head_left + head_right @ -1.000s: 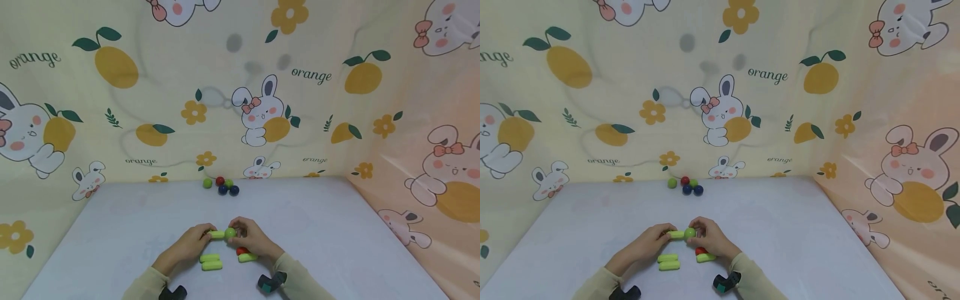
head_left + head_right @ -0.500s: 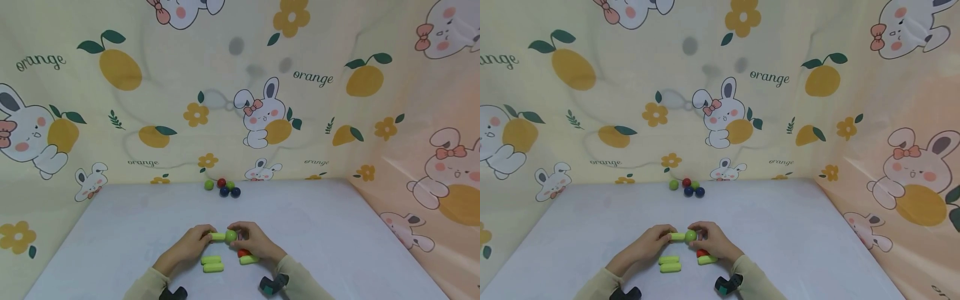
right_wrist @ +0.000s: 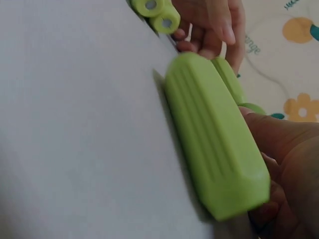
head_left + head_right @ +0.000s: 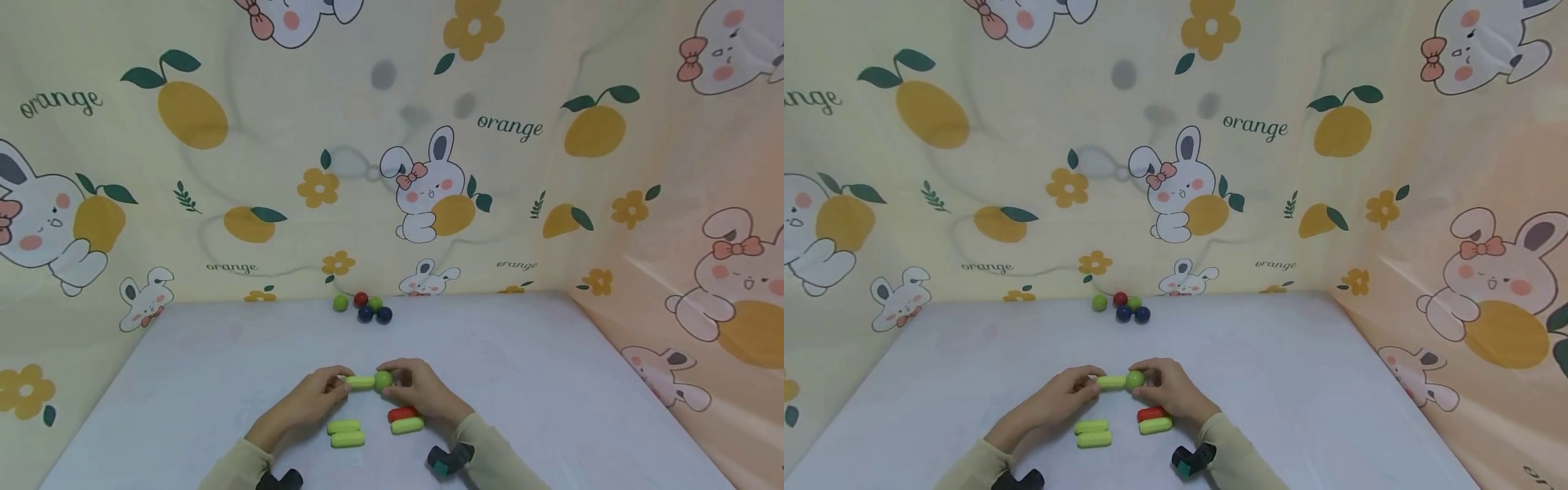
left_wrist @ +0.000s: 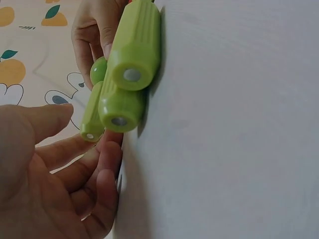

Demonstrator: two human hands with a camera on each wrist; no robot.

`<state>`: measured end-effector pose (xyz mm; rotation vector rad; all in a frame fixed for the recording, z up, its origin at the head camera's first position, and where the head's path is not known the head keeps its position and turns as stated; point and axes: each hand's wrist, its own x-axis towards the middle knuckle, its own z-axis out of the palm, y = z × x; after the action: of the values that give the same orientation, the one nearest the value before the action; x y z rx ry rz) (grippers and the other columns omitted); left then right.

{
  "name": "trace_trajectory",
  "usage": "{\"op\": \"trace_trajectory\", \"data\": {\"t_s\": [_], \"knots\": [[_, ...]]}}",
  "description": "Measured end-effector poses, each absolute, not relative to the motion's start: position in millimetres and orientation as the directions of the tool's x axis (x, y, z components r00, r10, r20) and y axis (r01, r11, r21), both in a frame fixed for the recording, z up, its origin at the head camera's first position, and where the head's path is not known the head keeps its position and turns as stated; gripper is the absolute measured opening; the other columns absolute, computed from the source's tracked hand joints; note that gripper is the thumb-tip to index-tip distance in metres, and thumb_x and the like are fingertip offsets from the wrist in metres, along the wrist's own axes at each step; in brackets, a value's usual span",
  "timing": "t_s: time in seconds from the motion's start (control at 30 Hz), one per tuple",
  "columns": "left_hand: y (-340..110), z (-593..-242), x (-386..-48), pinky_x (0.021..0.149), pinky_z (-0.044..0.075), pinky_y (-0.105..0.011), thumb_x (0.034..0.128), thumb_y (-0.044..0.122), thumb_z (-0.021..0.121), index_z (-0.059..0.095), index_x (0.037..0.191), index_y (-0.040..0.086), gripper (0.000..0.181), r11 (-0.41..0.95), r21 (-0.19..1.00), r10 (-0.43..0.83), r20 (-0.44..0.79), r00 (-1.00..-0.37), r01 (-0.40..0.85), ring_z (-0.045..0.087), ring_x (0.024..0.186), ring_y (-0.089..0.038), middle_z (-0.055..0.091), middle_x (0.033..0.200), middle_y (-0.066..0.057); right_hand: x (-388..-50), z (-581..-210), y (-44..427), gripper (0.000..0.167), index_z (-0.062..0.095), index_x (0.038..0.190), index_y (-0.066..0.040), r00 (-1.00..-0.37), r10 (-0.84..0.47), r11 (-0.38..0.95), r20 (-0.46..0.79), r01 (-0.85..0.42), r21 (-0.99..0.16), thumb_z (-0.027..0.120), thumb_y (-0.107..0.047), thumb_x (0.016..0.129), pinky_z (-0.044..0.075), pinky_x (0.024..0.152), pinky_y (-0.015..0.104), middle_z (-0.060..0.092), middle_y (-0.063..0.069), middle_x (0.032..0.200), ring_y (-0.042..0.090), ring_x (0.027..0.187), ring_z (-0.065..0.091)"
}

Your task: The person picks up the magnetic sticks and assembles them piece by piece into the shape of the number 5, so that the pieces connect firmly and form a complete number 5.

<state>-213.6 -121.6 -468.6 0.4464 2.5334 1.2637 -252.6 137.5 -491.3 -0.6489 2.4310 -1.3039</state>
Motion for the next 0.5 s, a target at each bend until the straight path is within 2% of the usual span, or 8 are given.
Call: {"op": "trace_trajectory", "data": {"t_s": [0.2, 0.37, 0.5], "knots": [[-123.3, -469.4, -215.2, 0.075, 0.046, -0.027, 0.1044, 0.022, 0.055, 0.059, 0.134, 0.007, 0.033, 0.565, 0.81, 0.402, -0.103, -0.91, 0.157, 0.055, 0.081, -0.011, 0.066, 0.089, 0.003, -254.4, -491.9, 141.1, 0.041, 0.067, 0.132, -0.018, -0.86, -0.509, 0.481, -0.046, -0.24, -0.844, 0.074, -0.02, 0.092, 0.042, 0.058, 0.02, 0.058, -0.002, 0.088, 0.01, 0.07, 0.05], [-127.4, -469.9, -219.3, 0.078, 0.049, -0.03, 0.1051, 0.02, 0.053, 0.058, 0.134, 0.006, 0.033, 0.529, 0.834, 0.441, -0.115, -0.89, 0.154, 0.059, 0.086, -0.014, 0.069, 0.092, 0.0, -253.8, -492.9, 141.6, 0.041, 0.066, 0.133, -0.017, -0.852, -0.524, 0.46, -0.02, -0.263, -0.848, 0.073, -0.021, 0.093, 0.042, 0.056, 0.019, 0.058, -0.003, 0.084, 0.007, 0.068, 0.049], [-133.8, -468.8, -224.5, 0.076, 0.051, -0.03, 0.1061, 0.02, 0.051, 0.057, 0.136, 0.005, 0.034, 0.498, 0.855, 0.468, -0.122, -0.875, 0.147, 0.06, 0.089, -0.016, 0.069, 0.097, -0.003, -253.3, -491.7, 141.6, 0.041, 0.066, 0.133, -0.016, -0.853, -0.522, 0.455, -0.023, -0.256, -0.853, 0.073, -0.021, 0.093, 0.042, 0.057, 0.019, 0.057, -0.003, 0.083, 0.007, 0.068, 0.049]]}}
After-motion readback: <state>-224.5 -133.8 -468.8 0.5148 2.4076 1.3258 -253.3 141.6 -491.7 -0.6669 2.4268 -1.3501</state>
